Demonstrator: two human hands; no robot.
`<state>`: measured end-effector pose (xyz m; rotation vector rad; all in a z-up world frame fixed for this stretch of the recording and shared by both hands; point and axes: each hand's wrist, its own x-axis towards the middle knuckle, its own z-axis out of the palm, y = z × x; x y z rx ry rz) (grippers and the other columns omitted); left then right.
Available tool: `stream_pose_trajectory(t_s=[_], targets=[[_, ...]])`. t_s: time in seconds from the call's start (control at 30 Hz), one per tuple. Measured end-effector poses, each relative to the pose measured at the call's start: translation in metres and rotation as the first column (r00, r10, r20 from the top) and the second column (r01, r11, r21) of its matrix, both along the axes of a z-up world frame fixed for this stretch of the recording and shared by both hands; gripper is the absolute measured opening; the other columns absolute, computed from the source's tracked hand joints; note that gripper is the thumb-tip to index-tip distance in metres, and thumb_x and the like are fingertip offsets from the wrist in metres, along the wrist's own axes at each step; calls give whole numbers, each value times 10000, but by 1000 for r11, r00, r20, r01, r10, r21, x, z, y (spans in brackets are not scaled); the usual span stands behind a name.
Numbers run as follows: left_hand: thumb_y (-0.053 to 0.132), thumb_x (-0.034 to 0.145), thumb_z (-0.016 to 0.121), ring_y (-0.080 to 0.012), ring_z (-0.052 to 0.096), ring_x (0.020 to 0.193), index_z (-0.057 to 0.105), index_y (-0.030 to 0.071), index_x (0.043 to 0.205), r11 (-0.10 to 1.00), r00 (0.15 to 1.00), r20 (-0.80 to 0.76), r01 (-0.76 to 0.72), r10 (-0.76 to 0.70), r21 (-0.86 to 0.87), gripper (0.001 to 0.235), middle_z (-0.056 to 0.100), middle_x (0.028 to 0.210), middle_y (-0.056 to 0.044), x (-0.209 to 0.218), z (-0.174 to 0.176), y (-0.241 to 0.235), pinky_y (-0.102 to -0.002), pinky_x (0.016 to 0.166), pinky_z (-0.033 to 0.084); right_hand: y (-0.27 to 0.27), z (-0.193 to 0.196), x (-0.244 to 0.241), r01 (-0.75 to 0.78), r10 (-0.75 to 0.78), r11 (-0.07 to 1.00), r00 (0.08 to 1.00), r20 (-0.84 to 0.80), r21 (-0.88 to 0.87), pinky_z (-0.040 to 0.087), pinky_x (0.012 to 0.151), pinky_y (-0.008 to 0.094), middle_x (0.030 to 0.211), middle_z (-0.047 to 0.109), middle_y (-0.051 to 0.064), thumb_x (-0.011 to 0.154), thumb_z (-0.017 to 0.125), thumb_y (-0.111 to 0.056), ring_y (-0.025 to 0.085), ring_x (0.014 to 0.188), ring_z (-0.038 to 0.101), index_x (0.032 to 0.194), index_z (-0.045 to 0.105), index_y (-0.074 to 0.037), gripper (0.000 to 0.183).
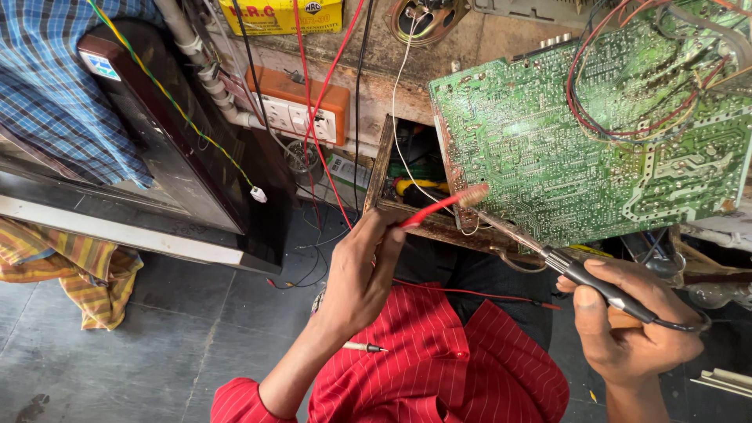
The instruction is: The person uses a soldering iron and solder wire to repair a green circuit board. They repeatedly heat solder joints and apply solder, occasionally using a red-handled tool to assist. The board remains on the workbench throughout the process.
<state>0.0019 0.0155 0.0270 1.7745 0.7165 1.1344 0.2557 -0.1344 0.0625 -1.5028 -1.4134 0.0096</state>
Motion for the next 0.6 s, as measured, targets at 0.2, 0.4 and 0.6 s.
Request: stream_pose_trajectory(t_s=[0.2,0.4,0.6], targets=[[98,1029,632,-307,697,768,676,39,1095,981,992,-76,-87,102,175,98,690,951,-110,5,6,14,-367,643,540,-1,-4,2,-10,10,1000,1000,4,13,626,709,274,952,722,220,997,678,-46,221,832,763,1183,643,89,232],[90,972,703,-242,592,554,726,52,1011,976,977,-133,-145,167,165,59,635,809,-110,7,9,26,-359,525,466,1,-5,0,2,-2,1000,1000,-31,7,623,688,270,994,721,227,964,671,-41,215,804,758,1149,643,86,227],[107,986,701,-292,634,785,716,31,1114,938,973,-119,-154,199,312,150,649,873,-106,3,4,31,-398,712,507,0,-6,1,-18,19,1000,999,-29,22,627,718,273,986,722,225,993,672,-50,207,820,759,1186,636,77,234]])
